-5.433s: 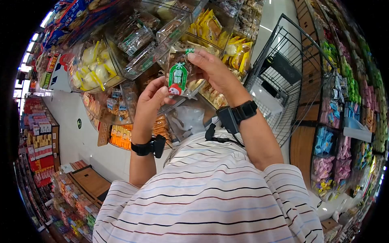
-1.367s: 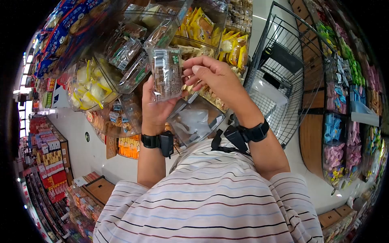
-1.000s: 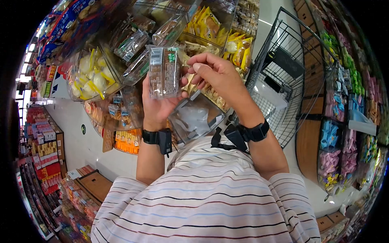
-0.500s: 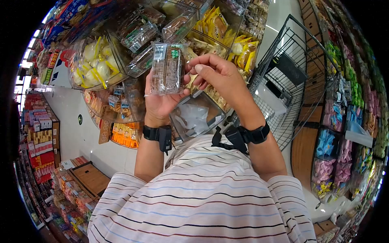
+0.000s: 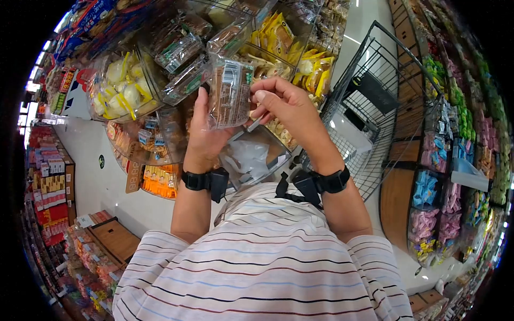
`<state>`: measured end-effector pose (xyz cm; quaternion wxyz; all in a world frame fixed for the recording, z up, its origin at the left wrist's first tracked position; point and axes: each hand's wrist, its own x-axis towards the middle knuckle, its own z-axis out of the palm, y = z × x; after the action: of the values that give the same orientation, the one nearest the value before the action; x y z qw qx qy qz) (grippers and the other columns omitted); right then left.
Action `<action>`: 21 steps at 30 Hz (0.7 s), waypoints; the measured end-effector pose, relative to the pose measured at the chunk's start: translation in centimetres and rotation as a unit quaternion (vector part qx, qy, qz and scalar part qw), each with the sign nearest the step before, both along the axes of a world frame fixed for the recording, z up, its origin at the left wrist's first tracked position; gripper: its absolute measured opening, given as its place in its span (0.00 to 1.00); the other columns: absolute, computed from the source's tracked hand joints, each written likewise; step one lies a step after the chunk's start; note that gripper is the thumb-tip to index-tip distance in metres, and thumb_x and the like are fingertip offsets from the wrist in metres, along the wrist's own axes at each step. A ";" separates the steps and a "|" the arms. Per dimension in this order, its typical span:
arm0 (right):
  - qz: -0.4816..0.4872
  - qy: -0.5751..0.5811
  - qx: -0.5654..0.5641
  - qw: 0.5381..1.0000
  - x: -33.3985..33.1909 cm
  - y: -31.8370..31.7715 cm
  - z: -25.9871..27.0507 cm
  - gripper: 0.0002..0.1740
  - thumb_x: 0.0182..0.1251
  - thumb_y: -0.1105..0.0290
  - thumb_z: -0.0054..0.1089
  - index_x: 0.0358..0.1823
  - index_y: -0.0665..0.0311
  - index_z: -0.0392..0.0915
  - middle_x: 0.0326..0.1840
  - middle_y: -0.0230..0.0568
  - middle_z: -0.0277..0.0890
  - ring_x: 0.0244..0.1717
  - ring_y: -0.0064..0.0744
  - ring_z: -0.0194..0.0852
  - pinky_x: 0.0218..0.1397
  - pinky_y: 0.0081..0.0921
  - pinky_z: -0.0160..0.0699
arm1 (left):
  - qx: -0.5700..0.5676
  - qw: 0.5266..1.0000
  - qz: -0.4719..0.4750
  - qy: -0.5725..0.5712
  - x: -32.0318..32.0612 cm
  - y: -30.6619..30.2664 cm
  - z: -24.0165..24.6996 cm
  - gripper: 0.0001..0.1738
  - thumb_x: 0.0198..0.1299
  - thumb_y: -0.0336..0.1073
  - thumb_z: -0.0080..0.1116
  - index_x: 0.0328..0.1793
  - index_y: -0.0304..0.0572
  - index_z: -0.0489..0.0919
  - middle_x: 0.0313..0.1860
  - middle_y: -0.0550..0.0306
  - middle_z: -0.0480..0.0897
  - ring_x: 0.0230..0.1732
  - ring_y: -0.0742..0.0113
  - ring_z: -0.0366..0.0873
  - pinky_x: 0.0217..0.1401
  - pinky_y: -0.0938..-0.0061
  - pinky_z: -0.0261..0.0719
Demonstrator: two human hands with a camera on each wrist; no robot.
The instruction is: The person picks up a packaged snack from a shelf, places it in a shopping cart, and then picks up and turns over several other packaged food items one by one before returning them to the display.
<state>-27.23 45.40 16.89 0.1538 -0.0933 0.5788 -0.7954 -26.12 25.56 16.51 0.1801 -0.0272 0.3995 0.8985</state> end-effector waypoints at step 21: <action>0.061 -0.009 -0.060 0.996 7.3 12.3 -0.7 0.26 0.75 0.54 0.57 0.62 0.68 0.70 0.51 0.42 0.79 0.46 0.35 0.84 0.49 0.28 0.86 | -0.226 0.964 0.067 0.121 9.6 13.1 2.3 0.35 0.77 0.58 0.37 0.71 0.33 0.69 0.62 0.52 0.78 0.62 0.67 0.75 0.66 0.71 0.71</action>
<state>-19.89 57.70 16.21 0.2013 -0.1296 0.5220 -0.8187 -16.55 38.69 18.81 0.0593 0.0153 0.6079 0.7917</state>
